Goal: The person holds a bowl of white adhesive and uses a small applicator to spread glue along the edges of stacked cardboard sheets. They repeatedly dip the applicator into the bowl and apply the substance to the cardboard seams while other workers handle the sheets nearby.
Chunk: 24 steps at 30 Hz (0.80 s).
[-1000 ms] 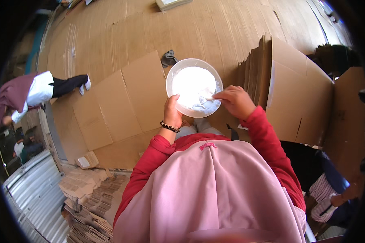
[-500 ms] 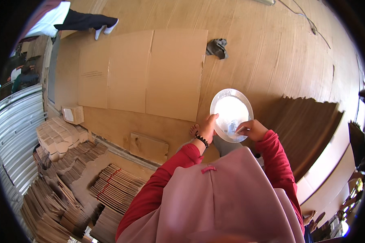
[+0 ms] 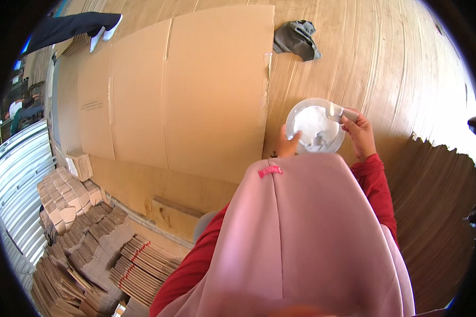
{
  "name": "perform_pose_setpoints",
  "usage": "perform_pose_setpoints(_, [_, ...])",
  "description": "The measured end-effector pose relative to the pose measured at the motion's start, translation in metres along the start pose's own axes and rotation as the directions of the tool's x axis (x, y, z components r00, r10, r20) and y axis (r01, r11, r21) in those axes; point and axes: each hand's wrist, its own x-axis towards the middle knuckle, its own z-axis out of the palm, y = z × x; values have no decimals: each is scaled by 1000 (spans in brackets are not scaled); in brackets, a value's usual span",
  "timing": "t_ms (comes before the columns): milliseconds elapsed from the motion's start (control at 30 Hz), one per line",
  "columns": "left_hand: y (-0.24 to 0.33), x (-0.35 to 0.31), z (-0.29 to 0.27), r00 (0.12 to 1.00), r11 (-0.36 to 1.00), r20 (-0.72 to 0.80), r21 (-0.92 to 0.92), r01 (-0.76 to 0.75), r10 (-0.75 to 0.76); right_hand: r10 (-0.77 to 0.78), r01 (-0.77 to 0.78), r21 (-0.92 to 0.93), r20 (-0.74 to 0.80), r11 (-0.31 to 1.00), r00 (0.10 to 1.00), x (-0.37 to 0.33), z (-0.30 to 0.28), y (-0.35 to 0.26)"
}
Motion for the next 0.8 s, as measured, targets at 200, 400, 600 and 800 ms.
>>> perform_pose_setpoints(200, [38, 126, -43, 879, 786, -200, 562, -259, 432, -59, 58, 12, 37, 998, 998, 81, -18, 10])
perform_pose_setpoints(400, [76, 199, -28, 903, 644, -124, 741, -193, 412, -127, 165, -235, 170, 958, 977, 102, -11, 1])
perform_pose_setpoints(600, [59, 214, -38, 924, 720, -97, 658, -220, 370, -144, 237, -316, 289, 919, 946, 115, 19, 11])
perform_pose_setpoints(800, [66, 212, -35, 948, 689, -17, 691, -218, 317, -171, 480, -540, 523, 692, 835, 156, 68, 27])
